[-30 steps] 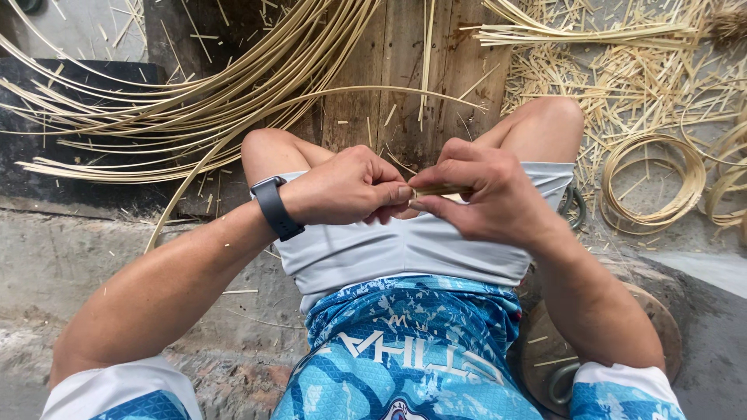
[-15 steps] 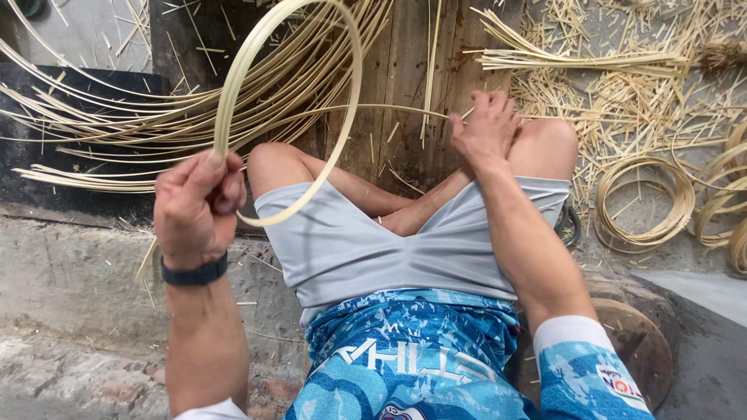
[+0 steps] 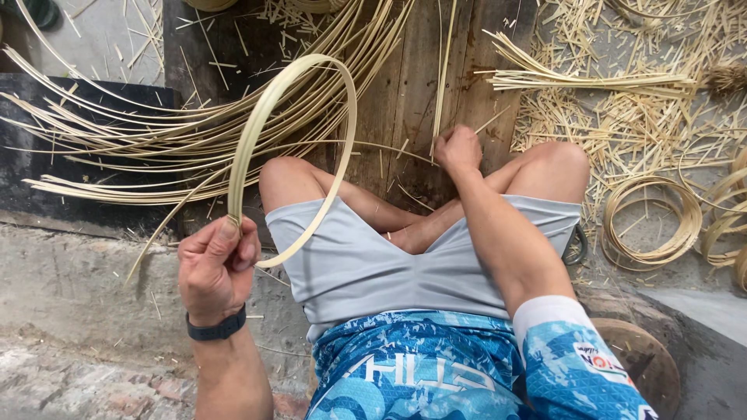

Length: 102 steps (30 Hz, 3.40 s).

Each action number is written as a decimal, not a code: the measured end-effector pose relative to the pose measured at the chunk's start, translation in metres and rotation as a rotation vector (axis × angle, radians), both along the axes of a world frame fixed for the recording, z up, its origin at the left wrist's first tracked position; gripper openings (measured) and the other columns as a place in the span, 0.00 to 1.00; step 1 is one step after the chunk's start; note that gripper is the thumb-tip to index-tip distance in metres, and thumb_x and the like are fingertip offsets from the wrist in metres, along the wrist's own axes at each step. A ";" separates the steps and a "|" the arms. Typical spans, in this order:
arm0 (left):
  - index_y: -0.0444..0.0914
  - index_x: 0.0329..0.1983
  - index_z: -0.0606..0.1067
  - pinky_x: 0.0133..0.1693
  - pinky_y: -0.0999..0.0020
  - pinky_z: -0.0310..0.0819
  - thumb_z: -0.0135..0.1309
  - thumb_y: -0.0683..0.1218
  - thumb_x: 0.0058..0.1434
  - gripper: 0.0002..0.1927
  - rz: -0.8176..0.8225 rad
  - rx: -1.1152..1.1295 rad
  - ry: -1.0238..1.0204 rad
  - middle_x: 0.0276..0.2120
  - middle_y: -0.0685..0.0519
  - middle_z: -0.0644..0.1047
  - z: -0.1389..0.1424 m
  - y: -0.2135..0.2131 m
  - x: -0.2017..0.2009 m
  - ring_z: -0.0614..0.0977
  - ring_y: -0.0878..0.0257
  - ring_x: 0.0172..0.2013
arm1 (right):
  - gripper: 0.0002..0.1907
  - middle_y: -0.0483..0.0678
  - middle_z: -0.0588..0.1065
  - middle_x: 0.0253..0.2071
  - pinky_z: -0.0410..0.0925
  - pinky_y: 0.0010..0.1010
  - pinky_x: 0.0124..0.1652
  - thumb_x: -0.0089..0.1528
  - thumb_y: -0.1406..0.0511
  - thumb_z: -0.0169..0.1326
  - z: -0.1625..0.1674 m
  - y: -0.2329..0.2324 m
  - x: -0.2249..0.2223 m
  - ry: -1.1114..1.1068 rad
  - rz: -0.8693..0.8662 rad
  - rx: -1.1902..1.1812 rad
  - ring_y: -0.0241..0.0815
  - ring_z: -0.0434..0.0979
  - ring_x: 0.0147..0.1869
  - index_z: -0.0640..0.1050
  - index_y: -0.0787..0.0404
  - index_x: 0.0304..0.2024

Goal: The person sits on the floor and bends thin bamboo strips into circular hoops, flexing and testing the strips by hand, then joins the ends of a strip together to form a basket rim. Finished woven bamboo baskets and piles of strips are stacked around the work area.

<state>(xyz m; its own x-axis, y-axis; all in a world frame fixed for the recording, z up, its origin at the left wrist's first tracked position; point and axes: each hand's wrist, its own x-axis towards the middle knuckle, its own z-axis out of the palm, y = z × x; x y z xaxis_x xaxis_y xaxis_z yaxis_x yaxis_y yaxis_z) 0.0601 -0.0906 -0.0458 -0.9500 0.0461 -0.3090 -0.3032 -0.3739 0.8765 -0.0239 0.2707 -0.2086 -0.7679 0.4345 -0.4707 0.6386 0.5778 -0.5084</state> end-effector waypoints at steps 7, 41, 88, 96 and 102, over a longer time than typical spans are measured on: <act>0.25 0.46 0.78 0.29 0.73 0.59 0.53 0.44 0.73 0.14 -0.056 0.010 0.035 0.25 0.49 0.73 -0.004 0.006 0.001 0.66 0.67 0.24 | 0.08 0.60 0.80 0.38 0.75 0.43 0.42 0.65 0.66 0.55 0.005 -0.001 -0.014 0.157 -0.002 0.053 0.54 0.83 0.42 0.80 0.65 0.41; 0.25 0.44 0.79 0.28 0.75 0.58 0.54 0.44 0.72 0.14 -0.167 0.032 0.145 0.24 0.52 0.74 -0.025 0.069 -0.040 0.68 0.69 0.24 | 0.09 0.58 0.80 0.42 0.77 0.37 0.44 0.68 0.70 0.57 0.119 0.089 0.074 0.701 0.015 -1.095 0.46 0.82 0.44 0.80 0.68 0.49; 0.31 0.39 0.80 0.23 0.76 0.56 0.53 0.42 0.70 0.09 -0.353 -0.307 0.306 0.20 0.63 0.69 -0.049 0.134 -0.044 0.64 0.77 0.23 | 0.12 0.50 0.78 0.37 0.65 0.39 0.44 0.58 0.61 0.67 0.135 -0.027 0.031 0.674 0.587 0.101 0.46 0.74 0.44 0.85 0.61 0.39; 0.32 0.33 0.78 0.24 0.77 0.54 0.54 0.41 0.70 0.11 -0.415 -0.310 0.274 0.20 0.65 0.67 -0.068 0.141 -0.052 0.63 0.77 0.23 | 0.14 0.51 0.78 0.33 0.66 0.41 0.46 0.60 0.55 0.61 0.203 -0.029 -0.005 0.761 0.985 0.251 0.49 0.76 0.41 0.83 0.59 0.37; 0.32 0.30 0.77 0.26 0.77 0.59 0.51 0.40 0.70 0.11 -0.408 -0.284 0.262 0.22 0.63 0.70 -0.076 0.141 -0.061 0.66 0.77 0.25 | 0.06 0.48 0.79 0.31 0.73 0.33 0.35 0.66 0.68 0.56 0.209 -0.053 -0.027 0.537 0.775 -0.496 0.39 0.80 0.34 0.74 0.66 0.41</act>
